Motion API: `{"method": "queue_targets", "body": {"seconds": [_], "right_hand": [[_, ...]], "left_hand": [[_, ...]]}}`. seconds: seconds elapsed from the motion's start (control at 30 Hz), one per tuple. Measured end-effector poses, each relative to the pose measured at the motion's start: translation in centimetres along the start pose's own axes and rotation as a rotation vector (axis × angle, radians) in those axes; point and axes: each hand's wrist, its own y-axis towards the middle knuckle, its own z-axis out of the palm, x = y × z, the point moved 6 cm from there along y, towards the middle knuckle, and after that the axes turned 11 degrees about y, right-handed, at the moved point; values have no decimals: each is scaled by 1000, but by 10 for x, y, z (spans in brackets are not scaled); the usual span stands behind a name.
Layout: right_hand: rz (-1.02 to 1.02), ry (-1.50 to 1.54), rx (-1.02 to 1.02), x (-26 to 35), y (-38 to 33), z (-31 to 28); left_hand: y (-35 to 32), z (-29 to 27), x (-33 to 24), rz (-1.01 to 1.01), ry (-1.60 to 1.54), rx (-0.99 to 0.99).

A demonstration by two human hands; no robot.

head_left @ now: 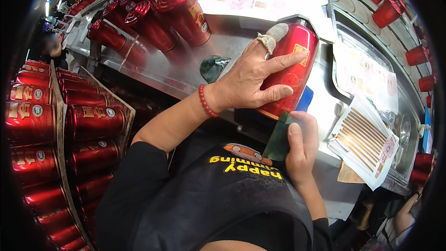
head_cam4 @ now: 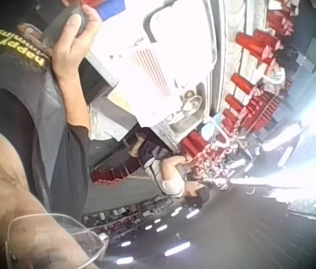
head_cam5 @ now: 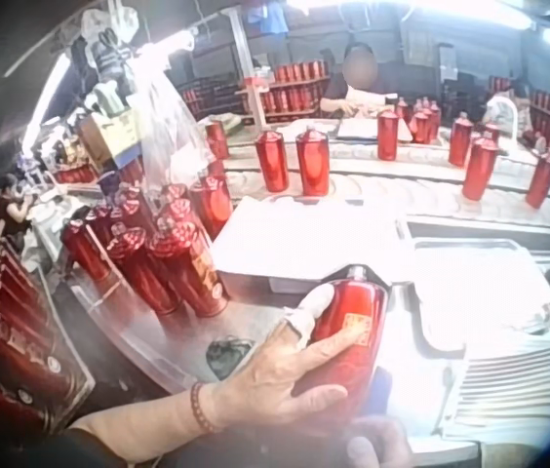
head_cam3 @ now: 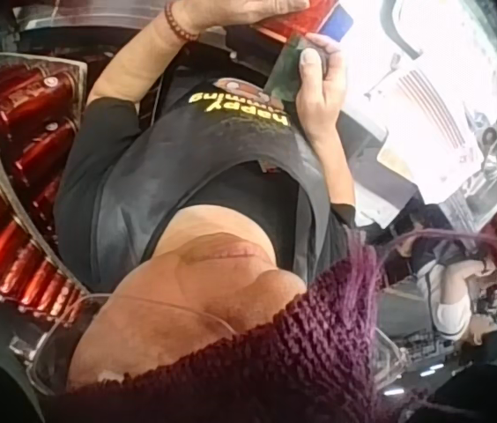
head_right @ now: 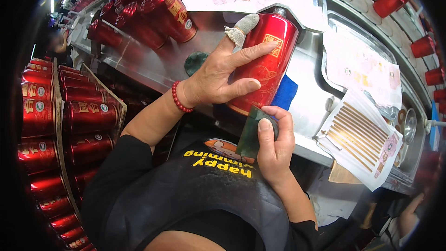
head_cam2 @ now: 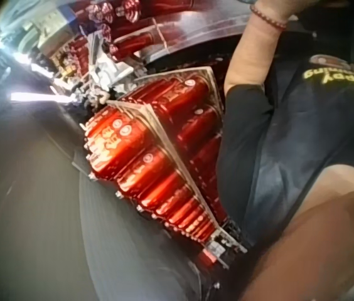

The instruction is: The person picks red cans from a tray, applies a sticker label to each can, smooths it with a green tool, and places the labeled can on a metal counter. The person repeats this process for multiple cans.

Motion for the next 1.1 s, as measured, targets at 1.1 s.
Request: {"method": "queue_targets", "body": {"seconds": [1.1], "right_hand": [[-525, -749, 140, 2, 17, -5]], "left_hand": [[-22, 7, 9, -87, -140, 43]]}}
